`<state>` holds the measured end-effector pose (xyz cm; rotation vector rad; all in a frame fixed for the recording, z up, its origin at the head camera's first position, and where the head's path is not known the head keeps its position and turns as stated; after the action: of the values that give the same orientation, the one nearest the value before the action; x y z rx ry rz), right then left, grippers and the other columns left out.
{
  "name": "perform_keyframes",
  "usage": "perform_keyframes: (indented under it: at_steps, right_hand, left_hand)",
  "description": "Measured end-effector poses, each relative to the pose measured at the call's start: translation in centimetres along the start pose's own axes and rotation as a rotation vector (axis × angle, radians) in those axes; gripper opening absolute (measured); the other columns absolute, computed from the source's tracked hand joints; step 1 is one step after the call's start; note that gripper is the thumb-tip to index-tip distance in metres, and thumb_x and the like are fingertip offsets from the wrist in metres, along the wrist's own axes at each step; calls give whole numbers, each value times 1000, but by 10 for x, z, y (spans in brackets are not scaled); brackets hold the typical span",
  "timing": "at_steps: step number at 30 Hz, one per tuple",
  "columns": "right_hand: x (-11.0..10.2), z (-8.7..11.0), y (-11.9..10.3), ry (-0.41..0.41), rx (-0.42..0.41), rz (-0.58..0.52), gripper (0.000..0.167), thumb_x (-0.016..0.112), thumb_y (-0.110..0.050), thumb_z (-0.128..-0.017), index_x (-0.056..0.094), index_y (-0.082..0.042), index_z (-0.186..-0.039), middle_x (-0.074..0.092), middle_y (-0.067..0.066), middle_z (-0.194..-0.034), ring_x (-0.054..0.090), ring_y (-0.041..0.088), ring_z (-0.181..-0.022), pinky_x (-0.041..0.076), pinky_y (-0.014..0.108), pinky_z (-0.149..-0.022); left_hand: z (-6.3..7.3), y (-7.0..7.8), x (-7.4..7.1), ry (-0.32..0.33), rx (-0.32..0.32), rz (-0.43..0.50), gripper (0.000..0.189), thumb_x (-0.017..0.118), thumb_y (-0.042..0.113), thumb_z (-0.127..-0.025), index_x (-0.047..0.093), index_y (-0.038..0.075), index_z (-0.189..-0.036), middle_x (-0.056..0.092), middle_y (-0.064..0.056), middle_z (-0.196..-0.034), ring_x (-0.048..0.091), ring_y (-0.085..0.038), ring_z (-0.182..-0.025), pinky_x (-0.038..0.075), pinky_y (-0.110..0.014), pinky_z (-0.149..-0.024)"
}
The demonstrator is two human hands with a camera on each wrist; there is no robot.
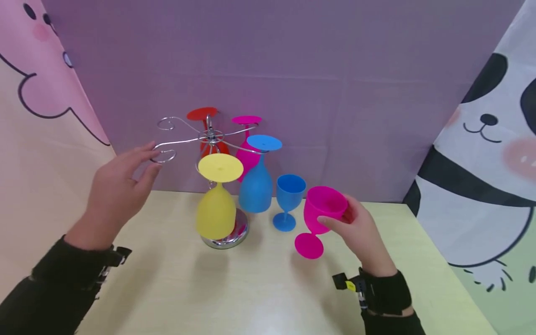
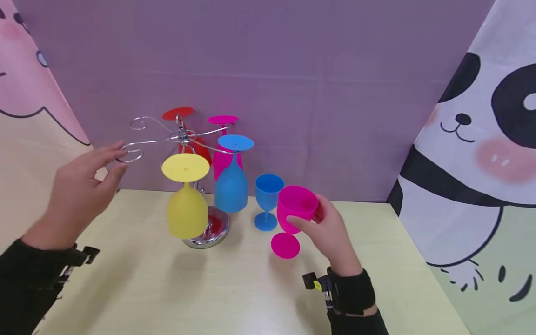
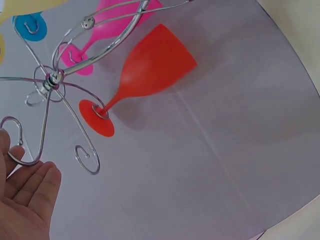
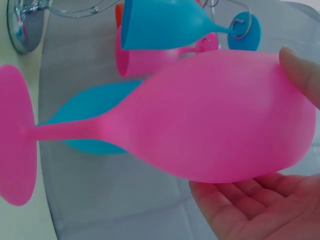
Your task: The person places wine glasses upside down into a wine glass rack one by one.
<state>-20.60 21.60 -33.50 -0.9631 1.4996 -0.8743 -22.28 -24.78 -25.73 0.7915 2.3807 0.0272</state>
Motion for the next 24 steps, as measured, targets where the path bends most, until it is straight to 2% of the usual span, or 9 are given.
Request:
perform_keyframes:
  at_steps: [3, 9, 12, 17, 21, 24]
  right_hand:
    - [3, 6, -4, 2, 0, -14, 84, 87, -43, -83, 46, -16, -151, 58, 8, -138, 60, 31, -121, 59, 32, -88]
    - [9, 19, -15, -12, -53, -37, 77, 87, -32, -84, 49, -16, -149, 58, 7, -138, 58, 31, -123, 59, 32, -87]
    - [13, 25, -22, -26, -91, -43, 74, 88, -29, -84, 51, -16, -147, 59, 6, -137, 57, 30, -123, 60, 35, -87]
    - [21, 33, -33, -63, -130, -52, 73, 90, -27, -82, 54, -17, -144, 60, 4, -135, 58, 30, -123, 59, 39, -88]
    - [26, 36, -38, -80, -173, -42, 72, 91, -25, -81, 55, -17, -143, 61, 2, -134, 59, 28, -122, 58, 39, -91]
    - [29, 37, -40, -91, -213, -28, 72, 90, -23, -81, 55, -17, -144, 61, 1, -134, 59, 26, -122, 58, 37, -92]
  left_hand:
    - [3, 2, 1, 36, 27, 1, 35, 76, 5, -92, 71, 0, -126, 66, -14, -135, 64, -39, -122, 51, -50, -102]
    - [8, 1, 7, 153, 74, 18, 35, 78, 4, -88, 73, -2, -122, 69, -14, -131, 67, -37, -118, 45, -26, -108]
    - [10, 2, 12, 212, 94, 19, 35, 77, 6, -89, 73, -3, -122, 69, -14, -130, 68, -38, -115, 42, -22, -109]
    - [16, 4, 16, 268, 97, 4, 35, 75, 7, -92, 71, -4, -125, 69, -16, -130, 69, -40, -113, 40, -20, -110]
    - [19, 7, 16, 340, 114, 11, 34, 69, 21, -100, 72, -3, -124, 70, -16, -127, 70, -41, -109, 40, -17, -109]
    - [18, 10, 18, 407, 131, 32, 43, 61, 35, -105, 74, -4, -119, 72, -17, -122, 71, -42, -106, 41, -18, -108]
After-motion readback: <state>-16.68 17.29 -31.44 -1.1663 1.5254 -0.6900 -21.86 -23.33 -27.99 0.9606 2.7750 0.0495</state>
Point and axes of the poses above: each hand's wrist, its own z-axis away from the middle knuckle, its own x-axis out of the palm, y = z × x, the point moved 2 cm from there along -z, towards the middle knuckle
